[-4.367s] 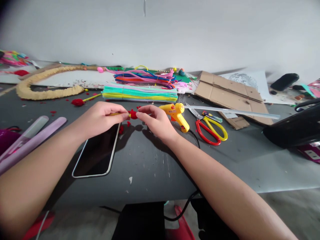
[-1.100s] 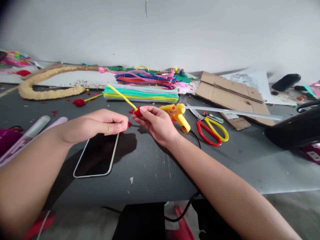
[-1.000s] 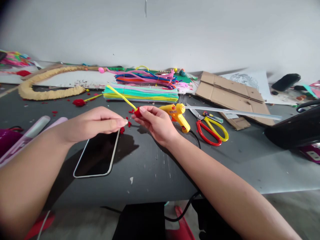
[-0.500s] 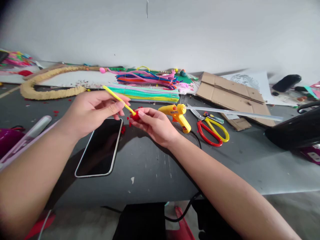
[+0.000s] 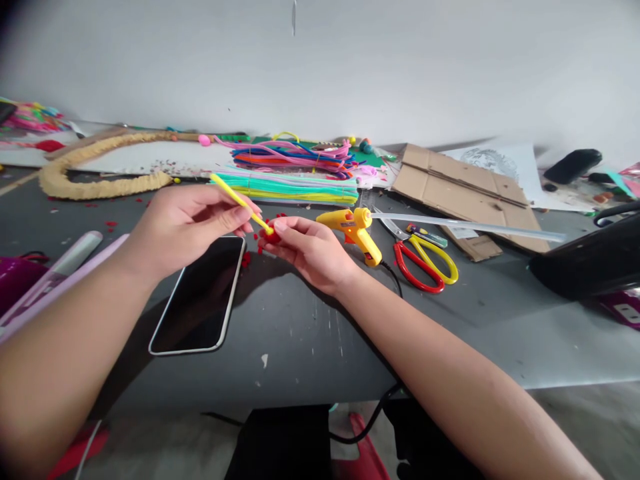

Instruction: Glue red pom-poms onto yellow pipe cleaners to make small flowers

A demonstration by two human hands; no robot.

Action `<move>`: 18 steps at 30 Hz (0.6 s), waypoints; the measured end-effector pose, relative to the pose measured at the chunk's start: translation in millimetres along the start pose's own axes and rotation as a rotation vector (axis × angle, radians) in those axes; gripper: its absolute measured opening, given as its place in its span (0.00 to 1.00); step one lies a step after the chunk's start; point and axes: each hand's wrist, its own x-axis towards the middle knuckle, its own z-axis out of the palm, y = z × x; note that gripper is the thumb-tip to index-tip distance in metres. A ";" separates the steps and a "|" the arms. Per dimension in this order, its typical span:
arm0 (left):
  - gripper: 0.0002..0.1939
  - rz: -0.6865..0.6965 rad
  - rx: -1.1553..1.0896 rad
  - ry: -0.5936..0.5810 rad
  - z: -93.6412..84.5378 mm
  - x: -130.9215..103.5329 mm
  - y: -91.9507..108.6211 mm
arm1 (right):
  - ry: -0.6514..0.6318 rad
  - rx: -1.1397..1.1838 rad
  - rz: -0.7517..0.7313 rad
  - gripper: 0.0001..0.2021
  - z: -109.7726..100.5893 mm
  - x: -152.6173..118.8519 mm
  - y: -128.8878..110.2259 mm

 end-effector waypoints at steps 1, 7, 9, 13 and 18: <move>0.14 -0.002 -0.004 -0.001 -0.1 -0.1 -0.4 | 0.003 0.000 -0.002 0.04 -0.3 0.0 0.2; 0.15 -0.028 -0.021 0.003 -1.5 0.2 -1.5 | 0.039 0.000 -0.015 0.08 -0.7 0.9 0.3; 0.15 -0.037 -0.018 0.019 -1.5 0.7 -0.9 | 0.045 -0.009 -0.036 0.12 -0.7 2.1 0.6; 0.15 -0.060 -0.038 0.062 -1.7 2.3 0.0 | 0.060 -0.095 -0.102 0.16 -2.4 4.3 4.1; 0.14 -0.067 -0.072 0.103 -3.8 4.9 -2.4 | 0.170 -0.546 -0.368 0.21 -1.7 1.3 4.6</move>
